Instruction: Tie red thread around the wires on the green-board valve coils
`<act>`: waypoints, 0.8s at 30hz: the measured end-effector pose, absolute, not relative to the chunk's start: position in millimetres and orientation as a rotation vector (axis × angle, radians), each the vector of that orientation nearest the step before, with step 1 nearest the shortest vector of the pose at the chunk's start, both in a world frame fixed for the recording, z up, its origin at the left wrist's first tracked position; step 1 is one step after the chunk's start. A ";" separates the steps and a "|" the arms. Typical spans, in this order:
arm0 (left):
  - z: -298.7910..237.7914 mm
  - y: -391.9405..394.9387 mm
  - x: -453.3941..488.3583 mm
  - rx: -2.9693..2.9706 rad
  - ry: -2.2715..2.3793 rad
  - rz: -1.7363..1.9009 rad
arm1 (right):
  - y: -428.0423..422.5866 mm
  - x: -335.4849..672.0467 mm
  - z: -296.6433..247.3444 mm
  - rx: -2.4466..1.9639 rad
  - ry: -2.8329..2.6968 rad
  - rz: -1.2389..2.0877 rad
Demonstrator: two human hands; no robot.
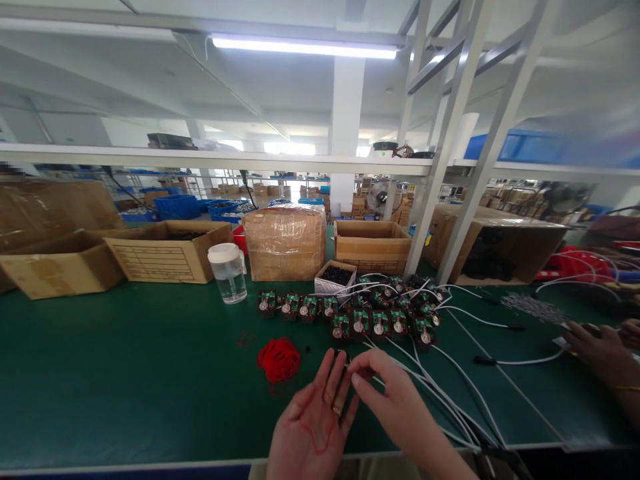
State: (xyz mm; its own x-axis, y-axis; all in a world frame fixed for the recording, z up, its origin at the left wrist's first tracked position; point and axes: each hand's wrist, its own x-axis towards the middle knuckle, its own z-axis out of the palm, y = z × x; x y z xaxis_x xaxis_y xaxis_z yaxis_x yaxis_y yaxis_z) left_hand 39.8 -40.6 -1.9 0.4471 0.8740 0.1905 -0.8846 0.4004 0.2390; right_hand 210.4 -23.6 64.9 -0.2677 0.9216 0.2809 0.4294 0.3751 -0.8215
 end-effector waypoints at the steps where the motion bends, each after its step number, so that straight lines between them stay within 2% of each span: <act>1: -1.9 -41.4 40.0 0.317 -0.028 1.112 | -26.0 208.8 63.5 -1.179 -1.867 0.798; 15: 20.9 -48.3 47.9 0.198 0.021 0.869 | -24.6 200.2 72.4 -1.316 -2.092 0.699; 24: -0.1 -46.2 50.0 0.267 0.076 1.030 | -28.3 204.6 67.4 -1.241 -1.959 0.705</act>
